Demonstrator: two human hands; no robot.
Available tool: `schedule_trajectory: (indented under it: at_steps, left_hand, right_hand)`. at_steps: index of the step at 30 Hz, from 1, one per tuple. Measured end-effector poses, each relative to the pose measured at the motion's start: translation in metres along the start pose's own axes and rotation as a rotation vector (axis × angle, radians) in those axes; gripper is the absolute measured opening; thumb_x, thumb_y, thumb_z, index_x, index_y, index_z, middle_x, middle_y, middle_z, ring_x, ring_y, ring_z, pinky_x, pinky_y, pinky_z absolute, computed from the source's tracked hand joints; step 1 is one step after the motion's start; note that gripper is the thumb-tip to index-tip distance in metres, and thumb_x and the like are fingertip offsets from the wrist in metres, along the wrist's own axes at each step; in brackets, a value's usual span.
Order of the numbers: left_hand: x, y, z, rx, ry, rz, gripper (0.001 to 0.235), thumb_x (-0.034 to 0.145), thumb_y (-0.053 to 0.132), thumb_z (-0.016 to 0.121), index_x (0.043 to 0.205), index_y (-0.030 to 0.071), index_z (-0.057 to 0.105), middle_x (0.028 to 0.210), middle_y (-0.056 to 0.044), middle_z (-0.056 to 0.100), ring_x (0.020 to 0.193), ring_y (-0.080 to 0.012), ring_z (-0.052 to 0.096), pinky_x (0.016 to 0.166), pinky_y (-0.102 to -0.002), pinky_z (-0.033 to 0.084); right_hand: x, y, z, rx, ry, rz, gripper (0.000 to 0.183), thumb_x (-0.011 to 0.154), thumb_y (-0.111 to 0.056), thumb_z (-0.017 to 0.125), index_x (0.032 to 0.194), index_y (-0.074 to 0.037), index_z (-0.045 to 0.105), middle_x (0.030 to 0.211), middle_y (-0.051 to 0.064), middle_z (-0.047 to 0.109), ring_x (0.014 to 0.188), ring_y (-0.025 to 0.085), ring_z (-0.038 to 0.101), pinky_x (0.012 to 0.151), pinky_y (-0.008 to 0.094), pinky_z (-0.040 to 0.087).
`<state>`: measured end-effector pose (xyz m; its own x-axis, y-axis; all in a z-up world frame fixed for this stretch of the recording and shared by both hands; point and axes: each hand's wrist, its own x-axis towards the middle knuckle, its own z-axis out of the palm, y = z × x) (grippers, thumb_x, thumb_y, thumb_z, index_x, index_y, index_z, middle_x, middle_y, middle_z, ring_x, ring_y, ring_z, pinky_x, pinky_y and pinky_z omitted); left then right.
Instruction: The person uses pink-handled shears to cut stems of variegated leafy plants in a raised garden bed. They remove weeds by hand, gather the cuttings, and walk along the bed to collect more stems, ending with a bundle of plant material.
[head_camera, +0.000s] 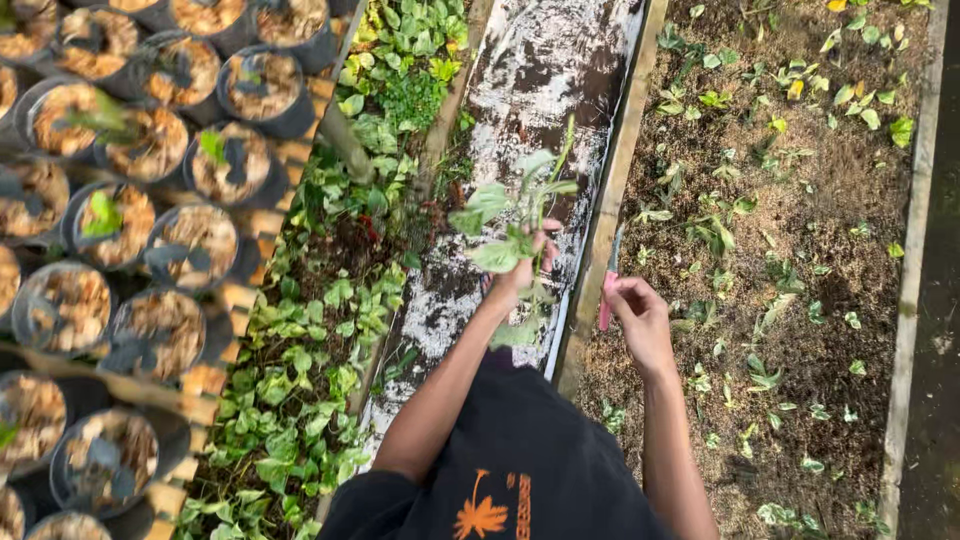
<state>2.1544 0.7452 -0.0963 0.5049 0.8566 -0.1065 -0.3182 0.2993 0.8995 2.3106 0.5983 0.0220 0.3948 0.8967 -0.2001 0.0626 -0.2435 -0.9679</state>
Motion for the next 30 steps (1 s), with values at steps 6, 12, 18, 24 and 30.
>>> schedule_trajectory:
  at_steps: [6, 12, 18, 24, 30]
  left_hand:
    - [0.195, -0.015, 0.022, -0.064, -0.11, 0.115, 0.045, 0.107, 0.043, 0.047, 0.127, 0.006, 0.062, 0.077, -0.001, 0.062, 0.06, -0.0102, 0.054, 0.05, -0.024, 0.048]
    - [0.307, -0.03, 0.024, -0.174, -0.193, 0.125, 0.043, 0.113, 0.043, 0.039, 0.133, 0.011, 0.059, 0.08, 0.002, 0.059, 0.063, -0.0074, 0.053, 0.056, -0.022, 0.048]
    - [0.41, -0.031, 0.003, -0.093, 0.092, 0.011, 0.029, 0.115, 0.021, 0.043, 0.133, 0.008, 0.06, 0.084, -0.002, 0.06, 0.066, -0.0101, 0.055, 0.057, -0.024, 0.049]
    - [0.552, 0.003, -0.002, 0.12, 0.359, 0.027, 0.031, 0.108, 0.021, 0.043, 0.128, 0.011, 0.065, 0.09, -0.004, 0.072, 0.068, -0.0101, 0.062, 0.058, -0.026, 0.052]
    - [0.624, 0.033, 0.017, 0.003, 0.481, -0.241, 0.041, 0.116, 0.029, 0.037, 0.124, 0.006, 0.07, 0.1, -0.005, 0.069, 0.086, -0.0092, 0.065, 0.073, -0.028, 0.059]
  right_hand:
    - [0.138, -0.025, -0.018, 0.047, 0.01, 0.151, 0.009, 0.105, -0.01, 0.063, 0.099, -0.006, 0.068, 0.078, 0.003, 0.06, 0.064, 0.013, 0.05, 0.057, 0.027, 0.04]
    - [0.269, -0.039, -0.037, 0.308, 0.028, 0.073, 0.006, 0.103, -0.004, 0.061, 0.102, -0.004, 0.066, 0.091, 0.003, 0.067, 0.078, 0.011, 0.065, 0.075, 0.027, 0.058]
    - [0.403, -0.052, -0.039, 0.233, -0.099, 0.191, 0.008, 0.102, -0.005, 0.059, 0.1, -0.005, 0.067, 0.09, 0.007, 0.068, 0.076, 0.016, 0.067, 0.068, 0.034, 0.061]
    - [0.568, -0.069, -0.059, 0.206, -0.365, 0.132, 0.005, 0.105, -0.005, 0.061, 0.102, -0.005, 0.066, 0.099, 0.007, 0.067, 0.088, 0.016, 0.068, 0.076, 0.032, 0.06]
    - [0.713, -0.119, -0.075, 0.094, -0.465, 0.1, 0.007, 0.107, -0.007, 0.06, 0.11, -0.005, 0.066, 0.104, 0.009, 0.068, 0.09, 0.016, 0.065, 0.077, 0.031, 0.058]
